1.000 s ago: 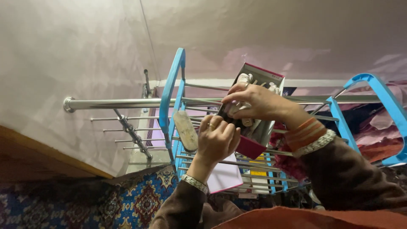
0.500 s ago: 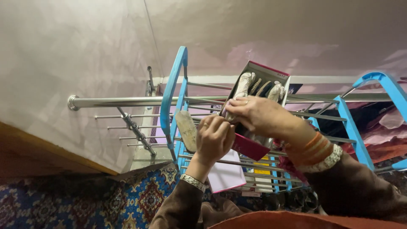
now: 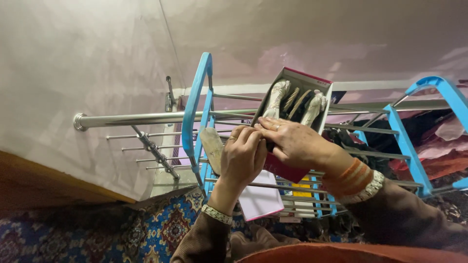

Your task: Cleaning various shoes with a sponge and organizing them into boxes or onto a rack.

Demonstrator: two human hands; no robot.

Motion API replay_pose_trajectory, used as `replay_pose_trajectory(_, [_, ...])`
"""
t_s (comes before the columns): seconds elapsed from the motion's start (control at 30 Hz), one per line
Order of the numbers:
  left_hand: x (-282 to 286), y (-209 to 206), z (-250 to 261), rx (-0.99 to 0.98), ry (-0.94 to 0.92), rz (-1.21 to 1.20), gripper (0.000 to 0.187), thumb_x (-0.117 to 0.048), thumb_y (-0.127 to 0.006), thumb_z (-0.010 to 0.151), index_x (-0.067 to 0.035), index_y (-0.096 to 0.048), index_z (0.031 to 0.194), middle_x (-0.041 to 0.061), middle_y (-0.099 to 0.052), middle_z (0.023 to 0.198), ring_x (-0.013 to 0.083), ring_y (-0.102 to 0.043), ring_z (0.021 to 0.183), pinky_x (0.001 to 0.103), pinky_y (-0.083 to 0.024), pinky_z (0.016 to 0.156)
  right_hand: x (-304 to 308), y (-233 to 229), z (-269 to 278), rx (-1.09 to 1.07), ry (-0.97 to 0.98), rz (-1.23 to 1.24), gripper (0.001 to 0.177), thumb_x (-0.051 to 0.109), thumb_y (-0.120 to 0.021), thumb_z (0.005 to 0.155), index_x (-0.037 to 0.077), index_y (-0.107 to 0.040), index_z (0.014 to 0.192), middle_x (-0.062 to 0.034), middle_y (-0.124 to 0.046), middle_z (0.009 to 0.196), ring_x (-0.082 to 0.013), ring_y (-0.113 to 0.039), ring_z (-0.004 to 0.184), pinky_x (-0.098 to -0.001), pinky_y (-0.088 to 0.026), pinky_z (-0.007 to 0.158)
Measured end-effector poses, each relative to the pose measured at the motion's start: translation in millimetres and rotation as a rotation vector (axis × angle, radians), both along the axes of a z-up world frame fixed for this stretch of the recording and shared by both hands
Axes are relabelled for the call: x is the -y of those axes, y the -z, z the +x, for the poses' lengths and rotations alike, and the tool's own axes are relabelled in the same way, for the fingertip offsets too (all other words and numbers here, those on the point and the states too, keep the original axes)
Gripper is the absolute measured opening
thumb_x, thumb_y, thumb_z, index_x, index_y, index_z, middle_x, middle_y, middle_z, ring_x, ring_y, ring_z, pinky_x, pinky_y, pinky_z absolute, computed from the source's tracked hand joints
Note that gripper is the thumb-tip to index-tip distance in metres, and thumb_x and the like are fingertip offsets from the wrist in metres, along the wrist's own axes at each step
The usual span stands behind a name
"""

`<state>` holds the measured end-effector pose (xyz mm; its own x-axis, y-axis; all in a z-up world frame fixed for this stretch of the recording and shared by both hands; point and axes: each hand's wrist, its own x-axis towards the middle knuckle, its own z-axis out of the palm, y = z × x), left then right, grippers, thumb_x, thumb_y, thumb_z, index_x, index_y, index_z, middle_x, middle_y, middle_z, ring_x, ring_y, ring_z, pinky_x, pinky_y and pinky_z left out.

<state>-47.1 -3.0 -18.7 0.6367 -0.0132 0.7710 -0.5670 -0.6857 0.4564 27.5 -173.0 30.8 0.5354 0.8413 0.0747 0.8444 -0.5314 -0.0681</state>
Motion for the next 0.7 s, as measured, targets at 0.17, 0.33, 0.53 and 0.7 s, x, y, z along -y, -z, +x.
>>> replay_pose_trajectory(0.17, [-5, -9, -7, -0.013, -0.028, -0.047, 0.011, -0.010, -0.062, 0.097, -0.002, -0.066, 0.103, 0.017, -0.068, 0.108, 0.0375, -0.066, 0.102, 0.046, -0.053, 0.091, 19, 1, 11, -0.179, 0.031, 0.102, 0.064, 0.019, -0.063, 0.086, 0.004, -0.049, 0.147, -0.0193, -0.049, 0.154, -0.0299, -0.046, 0.143, -0.0423, -0.031, 0.120])
replay_pose_trajectory(0.33, [-12, -18, -12, -0.066, -0.068, -0.061, 0.022, -0.012, -0.062, 0.094, 0.001, -0.065, 0.112, 0.020, -0.068, 0.114, 0.0392, -0.067, 0.098, 0.047, -0.054, 0.086, 49, -15, 17, -0.479, 0.108, 0.508, 0.054, 0.023, -0.058, 0.098, 0.002, -0.049, 0.147, -0.0208, -0.050, 0.154, -0.0289, -0.045, 0.144, -0.0417, -0.034, 0.118])
replay_pose_trajectory(0.53, [-5, -19, -1, -0.231, -0.050, -0.019, 0.026, -0.019, -0.070, 0.093, -0.004, -0.071, 0.114, 0.017, -0.068, 0.119, 0.0334, -0.069, 0.098, 0.044, -0.056, 0.084, 53, 3, 8, -0.214, 0.284, 0.459, 0.036, 0.029, -0.054, 0.098, 0.010, -0.074, 0.121, -0.0099, -0.075, 0.124, -0.0251, -0.068, 0.121, -0.0448, -0.045, 0.113])
replay_pose_trajectory(0.7, [1, -30, 15, -0.226, -0.078, 0.174, 0.024, -0.029, -0.082, 0.072, -0.008, -0.076, 0.083, 0.015, -0.066, 0.114, 0.0358, -0.063, 0.100, 0.045, -0.054, 0.078, 31, -11, -16, -0.025, 0.170, 0.322, 0.045, 0.033, -0.079, 0.079, 0.003, -0.072, 0.113, -0.0134, -0.072, 0.117, -0.0331, -0.063, 0.113, -0.0463, -0.047, 0.100])
